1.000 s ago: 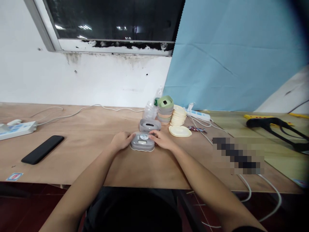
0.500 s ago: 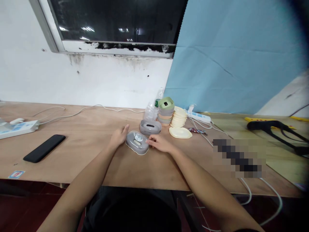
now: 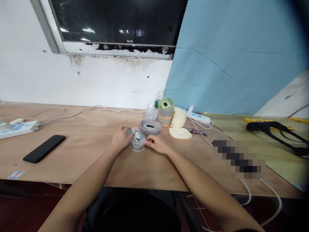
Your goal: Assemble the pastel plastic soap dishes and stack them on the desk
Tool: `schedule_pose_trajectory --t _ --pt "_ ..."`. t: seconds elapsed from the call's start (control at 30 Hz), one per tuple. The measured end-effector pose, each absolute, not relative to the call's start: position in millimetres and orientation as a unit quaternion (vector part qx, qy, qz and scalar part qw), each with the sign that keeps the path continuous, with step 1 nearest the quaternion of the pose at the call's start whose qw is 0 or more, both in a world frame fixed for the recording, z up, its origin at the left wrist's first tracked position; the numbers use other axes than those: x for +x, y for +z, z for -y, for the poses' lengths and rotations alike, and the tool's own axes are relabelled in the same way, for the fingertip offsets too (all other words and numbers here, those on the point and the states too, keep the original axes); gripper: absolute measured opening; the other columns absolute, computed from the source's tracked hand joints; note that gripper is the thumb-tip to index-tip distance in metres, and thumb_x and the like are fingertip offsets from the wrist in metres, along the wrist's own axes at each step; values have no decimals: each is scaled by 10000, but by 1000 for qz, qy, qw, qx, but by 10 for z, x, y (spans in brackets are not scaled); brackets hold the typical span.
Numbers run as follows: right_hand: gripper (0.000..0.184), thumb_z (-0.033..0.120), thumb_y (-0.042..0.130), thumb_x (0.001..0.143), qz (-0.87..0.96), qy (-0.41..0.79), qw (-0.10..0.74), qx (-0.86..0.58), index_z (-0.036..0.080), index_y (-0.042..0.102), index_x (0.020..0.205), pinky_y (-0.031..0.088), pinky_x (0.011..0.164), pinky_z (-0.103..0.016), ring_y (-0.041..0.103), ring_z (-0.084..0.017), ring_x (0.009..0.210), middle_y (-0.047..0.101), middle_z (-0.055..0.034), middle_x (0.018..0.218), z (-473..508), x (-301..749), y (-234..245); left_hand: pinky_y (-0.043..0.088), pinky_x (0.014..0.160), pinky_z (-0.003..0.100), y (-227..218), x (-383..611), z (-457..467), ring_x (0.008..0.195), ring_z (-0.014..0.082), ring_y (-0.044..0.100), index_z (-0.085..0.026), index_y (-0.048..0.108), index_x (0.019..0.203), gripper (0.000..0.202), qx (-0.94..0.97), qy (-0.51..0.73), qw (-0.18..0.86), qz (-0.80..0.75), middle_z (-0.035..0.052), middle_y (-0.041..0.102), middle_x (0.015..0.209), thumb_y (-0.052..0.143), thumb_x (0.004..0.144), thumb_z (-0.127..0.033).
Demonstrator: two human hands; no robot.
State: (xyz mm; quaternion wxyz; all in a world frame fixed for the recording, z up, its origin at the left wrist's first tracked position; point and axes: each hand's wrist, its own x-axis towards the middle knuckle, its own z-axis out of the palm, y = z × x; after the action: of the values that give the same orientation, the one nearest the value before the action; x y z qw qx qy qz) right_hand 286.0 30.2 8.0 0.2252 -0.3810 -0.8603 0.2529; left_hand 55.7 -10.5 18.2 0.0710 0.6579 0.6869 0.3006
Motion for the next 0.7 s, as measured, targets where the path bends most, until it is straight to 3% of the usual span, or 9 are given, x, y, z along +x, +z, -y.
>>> schedule_pose_trajectory --t 0.3,0.47,0.57,0.7 --pt "565 540 557 840 861 256 236 -371 179 543 1274 400 615 -254 558 -143 647 635 -9 731 -328 2866 24 446 755 316 239 519 113 954 277 647 -195 545 1130 493 629 253 96 -729 107 692 1027 465 857 -598" --pt "581 530 565 837 864 261 230 -365 196 536 1312 398 625 -256 553 -143 643 645 -10 741 -325 2869 38 447 786 315 194 520 93 968 253 639 -199 538 1166 447 646 259 86 -713 111 642 1169 469 881 -536" --pt "574 528 563 839 866 256 231 -362 203 541 1312 391 620 -255 552 -142 638 640 -6 729 -321 2859 34 430 887 319 212 529 96 1061 246 593 -190 565 1155 392 679 291 32 -674 102 589 1246 468 900 -472" --pt "560 510 579 831 864 251 242 -364 188 559 1288 388 609 -251 543 -139 626 631 -4 708 -311 2840 32 346 1027 356 288 586 165 1179 254 510 -205 529 1246 513 758 288 10 -585 87 577 1269 506 865 -548"
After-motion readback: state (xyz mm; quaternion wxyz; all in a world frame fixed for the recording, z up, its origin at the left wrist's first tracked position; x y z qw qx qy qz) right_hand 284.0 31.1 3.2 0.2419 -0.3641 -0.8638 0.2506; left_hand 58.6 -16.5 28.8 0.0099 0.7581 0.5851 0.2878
